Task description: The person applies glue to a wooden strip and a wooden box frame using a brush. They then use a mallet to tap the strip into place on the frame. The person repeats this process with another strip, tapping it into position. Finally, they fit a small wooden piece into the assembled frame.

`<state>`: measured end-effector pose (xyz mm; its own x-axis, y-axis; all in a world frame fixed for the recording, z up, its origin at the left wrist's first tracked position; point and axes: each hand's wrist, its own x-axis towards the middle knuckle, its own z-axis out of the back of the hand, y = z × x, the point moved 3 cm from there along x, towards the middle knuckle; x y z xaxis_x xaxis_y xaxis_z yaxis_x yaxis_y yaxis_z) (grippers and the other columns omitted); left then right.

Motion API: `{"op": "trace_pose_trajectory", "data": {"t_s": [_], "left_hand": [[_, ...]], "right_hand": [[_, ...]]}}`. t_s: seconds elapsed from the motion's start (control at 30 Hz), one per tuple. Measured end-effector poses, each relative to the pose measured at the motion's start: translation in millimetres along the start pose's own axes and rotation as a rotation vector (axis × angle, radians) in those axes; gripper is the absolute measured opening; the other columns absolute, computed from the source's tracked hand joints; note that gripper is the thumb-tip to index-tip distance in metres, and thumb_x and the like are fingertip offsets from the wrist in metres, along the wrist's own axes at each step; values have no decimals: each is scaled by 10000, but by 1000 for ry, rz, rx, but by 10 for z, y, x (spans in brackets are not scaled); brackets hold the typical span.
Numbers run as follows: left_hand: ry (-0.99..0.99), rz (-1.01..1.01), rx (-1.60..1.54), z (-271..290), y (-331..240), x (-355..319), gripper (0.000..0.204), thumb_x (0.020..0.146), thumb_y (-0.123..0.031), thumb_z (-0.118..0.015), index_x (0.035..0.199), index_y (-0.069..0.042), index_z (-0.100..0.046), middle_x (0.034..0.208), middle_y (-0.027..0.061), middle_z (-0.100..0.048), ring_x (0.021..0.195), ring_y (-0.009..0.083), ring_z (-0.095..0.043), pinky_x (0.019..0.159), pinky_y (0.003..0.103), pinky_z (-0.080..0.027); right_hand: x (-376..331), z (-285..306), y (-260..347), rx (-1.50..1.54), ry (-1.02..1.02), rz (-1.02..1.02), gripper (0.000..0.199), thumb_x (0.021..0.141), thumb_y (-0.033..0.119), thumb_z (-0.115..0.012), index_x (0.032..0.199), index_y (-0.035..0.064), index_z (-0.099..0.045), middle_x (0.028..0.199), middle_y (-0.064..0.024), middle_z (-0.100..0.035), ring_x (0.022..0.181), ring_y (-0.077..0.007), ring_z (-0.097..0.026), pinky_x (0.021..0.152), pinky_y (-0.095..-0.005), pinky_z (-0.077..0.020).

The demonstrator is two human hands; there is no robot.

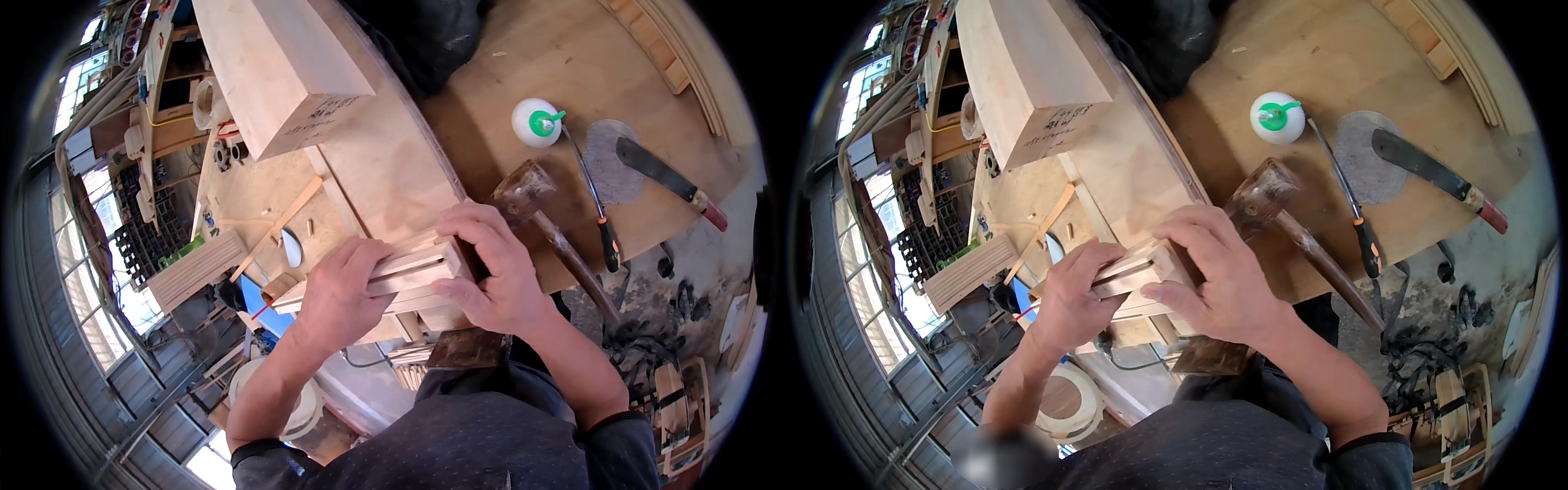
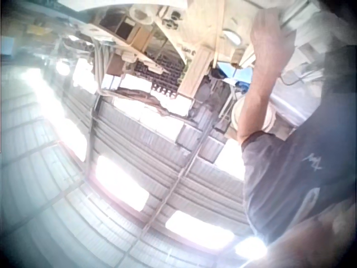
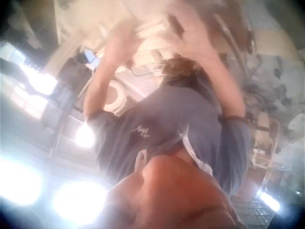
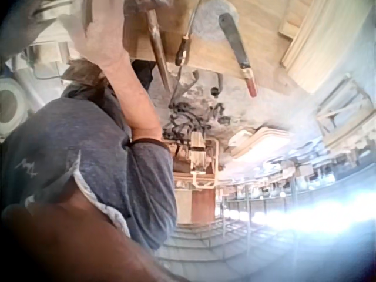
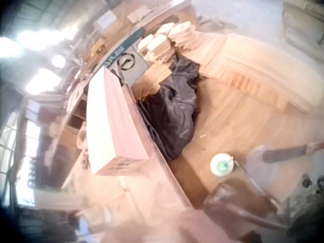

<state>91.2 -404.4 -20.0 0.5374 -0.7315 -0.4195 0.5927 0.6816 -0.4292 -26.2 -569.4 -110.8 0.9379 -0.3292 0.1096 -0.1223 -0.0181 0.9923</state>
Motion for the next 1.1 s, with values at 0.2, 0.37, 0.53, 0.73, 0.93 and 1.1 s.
{"op": "trace_pose_trajectory", "data": {"t_s": [0.2, 0.37, 0.53, 0.73, 0.93, 1.1], "left_hand": [[-45, 42, 51, -129, 32, -45, 468, 716, -28, -769, 1162, -41, -628, 976, 166, -695, 827, 384, -704, 717, 459, -572], [-107, 29, 80, -183, 69, -59, 484, 693, -42, -776, 1154, -44, -629, 956, 157, -692, 818, 371, -701, 703, 458, -563], [-123, 36, 93, -183, 33, -107, 495, 669, 2, -792, 1133, -31, -621, 955, 151, -726, 825, 363, -718, 705, 431, -564], [-168, -116, -12, -181, -84, 56, 575, 632, -70, -789, 1174, -12, -604, 1062, 153, -723, 881, 345, -725, 732, 409, -587], [-278, -72, 26, -260, -190, 44, 576, 617, -68, -797, 1158, 5, -612, 1040, 160, -731, 847, 320, -731, 706, 407, -583], [-376, -49, 14, -314, -212, 4, 522, 617, -47, -781, 1112, 5, -625, 997, 157, -730, 800, 314, -719, 682, 398, -569]], "right_hand": [[44, 9, 33, 29, 41, -40, 539, 900, 334, -810, 1271, 14, -586, 1213, -164, -589, 1116, -358, -574, 991, -421, -482], [28, -48, -20, -17, 0, -9, 539, 901, 371, -807, 1241, 15, -586, 1198, -163, -588, 1097, -353, -569, 978, -416, -481], [40, -27, -18, -8, 17, 2, 539, 882, 395, -822, 1207, 23, -607, 1160, -151, -602, 1060, -341, -578, 971, -424, -480], [61, -9, -41, 24, 41, -4, 545, 853, 378, -851, 1202, 24, -627, 1162, -138, -618, 1066, -338, -588, 1102, -511, -430], [87, 16, -38, -5, 94, -16, 555, 847, 375, -858, 1203, 10, -638, 1167, -149, -639, 1079, -355, -618, 1114, -526, -428], [117, 15, -28, 2, 104, -6, 555, 848, 375, -858, 1196, -6, -651, 1184, -169, -649, 1082, -362, -629, 1104, -499, -445]]}}
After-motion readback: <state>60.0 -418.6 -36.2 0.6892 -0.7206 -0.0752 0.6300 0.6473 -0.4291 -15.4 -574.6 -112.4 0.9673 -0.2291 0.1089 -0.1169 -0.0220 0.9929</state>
